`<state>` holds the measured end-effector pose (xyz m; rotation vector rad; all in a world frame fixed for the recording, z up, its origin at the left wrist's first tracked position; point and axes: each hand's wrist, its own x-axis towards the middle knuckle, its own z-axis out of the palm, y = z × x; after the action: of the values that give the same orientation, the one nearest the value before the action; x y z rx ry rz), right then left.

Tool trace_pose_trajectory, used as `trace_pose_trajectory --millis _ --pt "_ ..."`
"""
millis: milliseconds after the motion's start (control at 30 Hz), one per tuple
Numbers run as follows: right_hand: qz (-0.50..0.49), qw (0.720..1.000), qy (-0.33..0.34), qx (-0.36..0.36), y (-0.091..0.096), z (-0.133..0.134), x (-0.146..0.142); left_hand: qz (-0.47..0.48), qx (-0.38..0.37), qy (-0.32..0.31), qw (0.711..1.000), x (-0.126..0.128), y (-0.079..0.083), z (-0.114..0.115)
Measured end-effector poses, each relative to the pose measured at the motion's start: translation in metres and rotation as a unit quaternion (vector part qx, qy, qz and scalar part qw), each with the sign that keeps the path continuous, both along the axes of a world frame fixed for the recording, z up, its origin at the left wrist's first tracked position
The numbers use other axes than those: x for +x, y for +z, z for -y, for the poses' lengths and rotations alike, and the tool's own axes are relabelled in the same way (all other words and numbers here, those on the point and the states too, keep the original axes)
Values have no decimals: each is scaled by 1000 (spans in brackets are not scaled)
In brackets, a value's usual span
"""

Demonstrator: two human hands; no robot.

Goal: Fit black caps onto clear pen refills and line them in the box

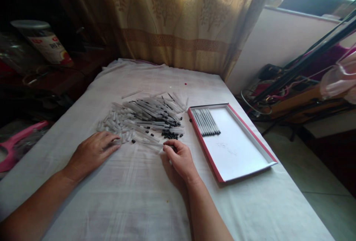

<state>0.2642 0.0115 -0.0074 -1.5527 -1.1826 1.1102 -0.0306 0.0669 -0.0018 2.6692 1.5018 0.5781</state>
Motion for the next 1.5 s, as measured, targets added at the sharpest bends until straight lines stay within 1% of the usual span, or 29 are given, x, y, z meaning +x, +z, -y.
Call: trace_pose_trajectory --millis 133,233,300,367,400,467,533,567,633,700,767,800,833,867,900,933,1067,1233,1300,1400,1500 --pt "3 1000 -1 -9 1 1 0 -25 -7 -12 1000 -1 -3 -4" --pt "3 1000 -1 -9 2 1 0 5 4 -11 1000 3 -2 -2" --pt "-11 1000 -3 -9 2 1 -1 57 4 -8 998 7 0 1" --pt "-37 999 -3 -11 3 2 -2 131 -13 -5 991 13 3 3" --pt "-52 999 -4 -12 4 2 -3 172 -32 -3 985 16 4 4" --pt "-78 997 -8 -11 5 2 -4 249 -95 2 964 24 6 6" --pt "-99 995 -9 -7 5 3 -4 326 -165 26 930 32 7 7" --pt "-108 994 -10 -3 5 3 -4 372 -198 46 906 35 7 7" --pt "-126 992 -12 2 5 3 -3 468 -263 81 840 43 8 8" --pt "-137 990 -15 2 5 4 -3 552 -326 102 761 51 10 9" --pt "-141 990 -15 -7 6 4 -3 610 -379 116 686 58 12 10" --pt "-139 990 -13 -13 6 4 -3 630 -398 121 656 62 13 11" --pt "-135 991 -11 -18 7 5 -3 641 -412 123 636 65 13 12" --pt "-129 991 -10 -19 7 5 -4 647 -419 124 625 68 13 13" --pt "-120 993 -9 -16 8 5 -4 649 -420 122 623 71 13 14" --pt "-108 994 -9 -12 8 5 -5 648 -417 120 626 73 12 15" --pt "-68 998 -7 3 6 4 -6 631 -398 109 657 76 6 18" --pt "-38 999 3 24 4 3 -9 613 -393 104 678 76 1 21" --pt "-30 999 6 35 3 3 -10 602 -388 102 690 77 0 22" --pt "-20 999 23 45 1 3 -12 590 -378 99 707 79 -1 24" --pt "15 995 64 69 1 5 -12 581 -369 97 719 80 -2 26"
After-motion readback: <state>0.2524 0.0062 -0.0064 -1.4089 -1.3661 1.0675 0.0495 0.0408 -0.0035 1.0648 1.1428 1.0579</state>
